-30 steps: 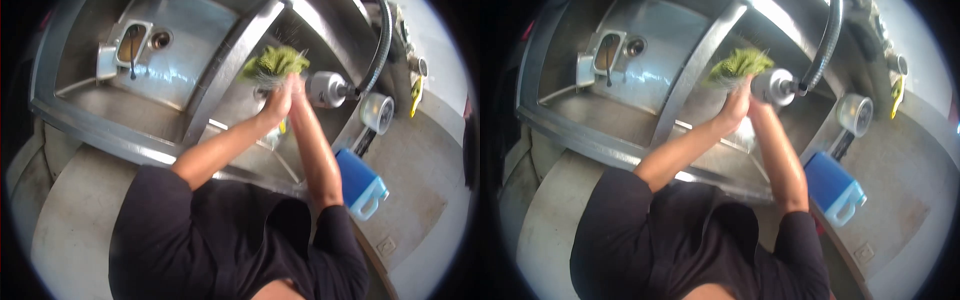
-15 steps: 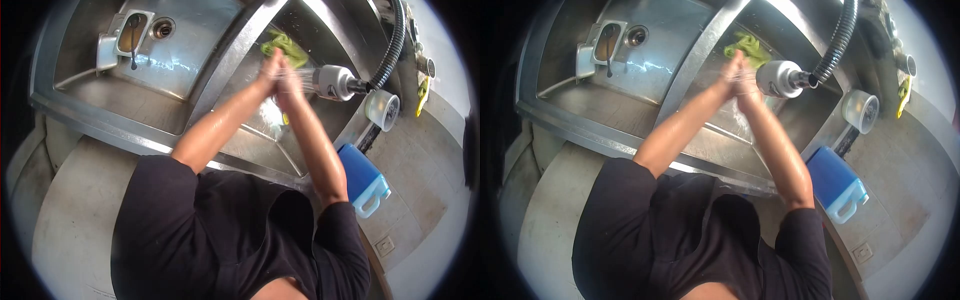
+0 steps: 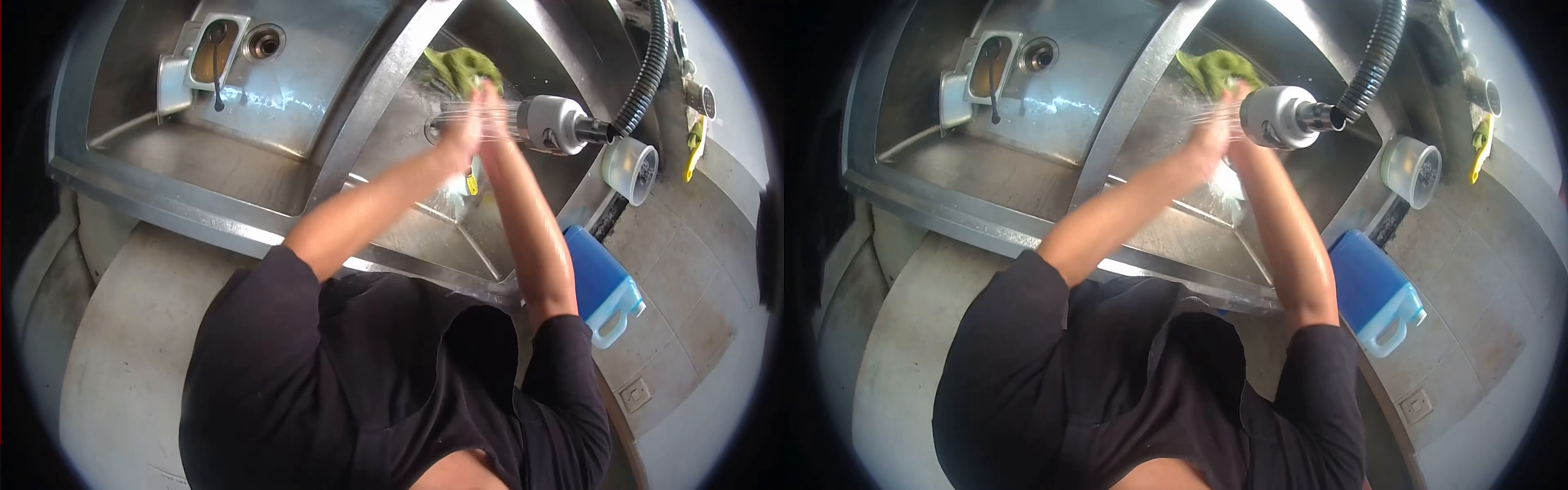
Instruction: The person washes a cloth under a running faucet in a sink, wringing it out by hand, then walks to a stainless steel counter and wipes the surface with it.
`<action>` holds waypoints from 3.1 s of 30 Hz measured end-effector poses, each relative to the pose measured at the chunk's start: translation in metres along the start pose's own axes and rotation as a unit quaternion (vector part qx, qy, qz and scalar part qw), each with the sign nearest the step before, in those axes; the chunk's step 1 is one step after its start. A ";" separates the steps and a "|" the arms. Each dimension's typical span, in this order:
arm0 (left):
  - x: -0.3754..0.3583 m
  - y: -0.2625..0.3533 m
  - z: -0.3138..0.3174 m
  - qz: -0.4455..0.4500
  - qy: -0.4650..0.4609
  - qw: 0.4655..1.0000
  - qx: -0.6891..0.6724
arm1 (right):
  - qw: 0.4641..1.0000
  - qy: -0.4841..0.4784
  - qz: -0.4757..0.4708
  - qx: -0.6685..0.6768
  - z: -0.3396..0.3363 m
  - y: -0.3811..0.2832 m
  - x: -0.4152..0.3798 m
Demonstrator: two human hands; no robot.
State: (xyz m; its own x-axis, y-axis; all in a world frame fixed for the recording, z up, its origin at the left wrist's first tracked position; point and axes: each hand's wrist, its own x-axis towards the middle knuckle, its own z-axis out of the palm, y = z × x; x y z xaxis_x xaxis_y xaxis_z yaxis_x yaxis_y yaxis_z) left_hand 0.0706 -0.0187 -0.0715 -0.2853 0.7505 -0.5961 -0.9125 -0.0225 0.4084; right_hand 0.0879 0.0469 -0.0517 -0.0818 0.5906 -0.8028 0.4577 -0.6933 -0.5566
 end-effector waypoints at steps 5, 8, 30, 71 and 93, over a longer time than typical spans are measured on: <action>-0.001 0.061 0.000 -0.101 0.135 0.985 -0.044 | 0.995 -0.030 -0.090 0.032 0.030 0.008 -0.043; 0.012 0.004 -0.001 0.079 -0.010 0.996 -0.042 | 0.995 -0.030 -0.090 0.030 0.034 -0.027 -0.065; -0.012 0.074 -0.010 -0.172 0.078 0.979 -0.075 | 0.975 0.045 -0.176 -0.130 0.040 0.044 -0.041; 0.014 0.013 -0.038 -0.245 -0.135 0.948 -0.151 | 0.924 -0.171 -0.244 0.240 -0.064 -0.036 -0.070; 0.068 0.024 -0.050 -0.181 -0.062 0.980 -0.054 | 0.699 -0.021 -0.448 -0.557 -0.013 0.031 -0.013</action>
State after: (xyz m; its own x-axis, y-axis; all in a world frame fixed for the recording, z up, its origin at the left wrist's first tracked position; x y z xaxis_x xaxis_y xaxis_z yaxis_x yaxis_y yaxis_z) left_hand 0.0147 -0.0011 -0.1362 0.0940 0.7972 -0.5964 -0.9750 0.1948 0.1066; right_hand 0.1151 0.0233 -0.0558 -0.7929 0.5524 -0.2572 0.6093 0.7124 -0.3482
